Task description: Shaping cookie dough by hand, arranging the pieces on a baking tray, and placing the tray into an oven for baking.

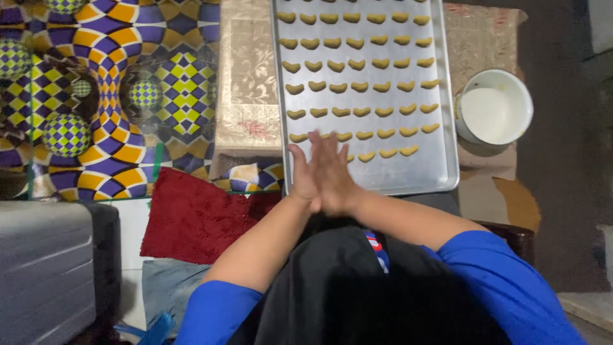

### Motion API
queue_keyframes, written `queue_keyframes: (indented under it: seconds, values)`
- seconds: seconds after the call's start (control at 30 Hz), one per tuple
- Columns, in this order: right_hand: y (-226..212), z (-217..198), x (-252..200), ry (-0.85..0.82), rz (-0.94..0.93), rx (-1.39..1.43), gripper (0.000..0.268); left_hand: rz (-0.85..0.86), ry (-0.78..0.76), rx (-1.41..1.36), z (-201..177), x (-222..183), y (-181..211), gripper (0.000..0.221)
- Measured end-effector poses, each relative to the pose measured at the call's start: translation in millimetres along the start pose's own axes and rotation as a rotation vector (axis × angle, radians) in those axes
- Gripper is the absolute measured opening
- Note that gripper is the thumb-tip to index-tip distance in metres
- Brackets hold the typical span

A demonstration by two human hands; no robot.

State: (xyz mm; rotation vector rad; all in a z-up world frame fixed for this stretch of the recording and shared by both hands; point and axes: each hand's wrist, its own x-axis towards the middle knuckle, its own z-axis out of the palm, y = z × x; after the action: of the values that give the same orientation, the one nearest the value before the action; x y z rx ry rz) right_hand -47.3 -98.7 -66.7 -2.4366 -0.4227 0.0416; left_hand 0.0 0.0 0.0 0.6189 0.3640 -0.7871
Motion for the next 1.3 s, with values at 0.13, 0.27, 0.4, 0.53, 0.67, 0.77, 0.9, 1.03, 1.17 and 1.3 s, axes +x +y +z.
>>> queue_keyframes:
  seconds: [0.13, 0.27, 0.4, 0.53, 0.67, 0.77, 0.9, 1.03, 1.17, 1.3]
  values:
    - [-17.9, -48.5, 37.0, 0.16, 0.231, 0.062, 0.11, 0.071, 0.001, 0.1, 14.4, -14.5, -12.4, 0.115]
    - [-9.9, -24.0, 13.1, 0.149, -0.14, 0.039, 0.12, 0.022, 0.003, 0.078, 25.7, -25.3, -6.3, 0.109]
    - [11.0, -26.5, 22.3, 0.042, 0.085, -0.064, 0.088, 0.064, -0.055, 0.122, 43.2, -39.8, 11.0, 0.111]
    - [-14.9, -51.0, 25.5, 0.144, 0.251, 0.048, 0.1, 0.098, -0.1, 0.142, 1.1, -2.0, -14.9, 0.115]
    - [-7.2, -24.1, 7.7, 0.05, -0.05, -0.066, 0.117, 0.128, -0.154, 0.076, 37.0, -37.4, 11.8, 0.11]
    - [3.7, -36.7, 22.4, 0.098, 0.05, 0.005, 0.122, 0.1, -0.131, 0.048, -4.4, -6.0, -20.2, 0.111]
    - [-36.7, -58.3, 26.3, 0.107, 0.214, -0.01, 0.094, 0.026, -0.06, 0.046, 34.9, -35.5, 1.5, 0.105]
    - [-13.6, -36.5, 14.7, 0.119, -0.155, 0.035, 0.124, -0.005, -0.062, -0.011, 12.0, -15.8, -6.2, 0.111]
    - [3.8, -65.7, 22.8, 0.018, 0.209, 0.292, 0.122, -0.09, -0.233, -0.303, -41.7, 25.6, -29.9, 0.113]
    - [38.9, -72.6, 1.2, 0.269, -0.052, 0.326, 0.064, -0.132, -0.396, -0.49, -51.7, 32.3, -25.4, 0.107]
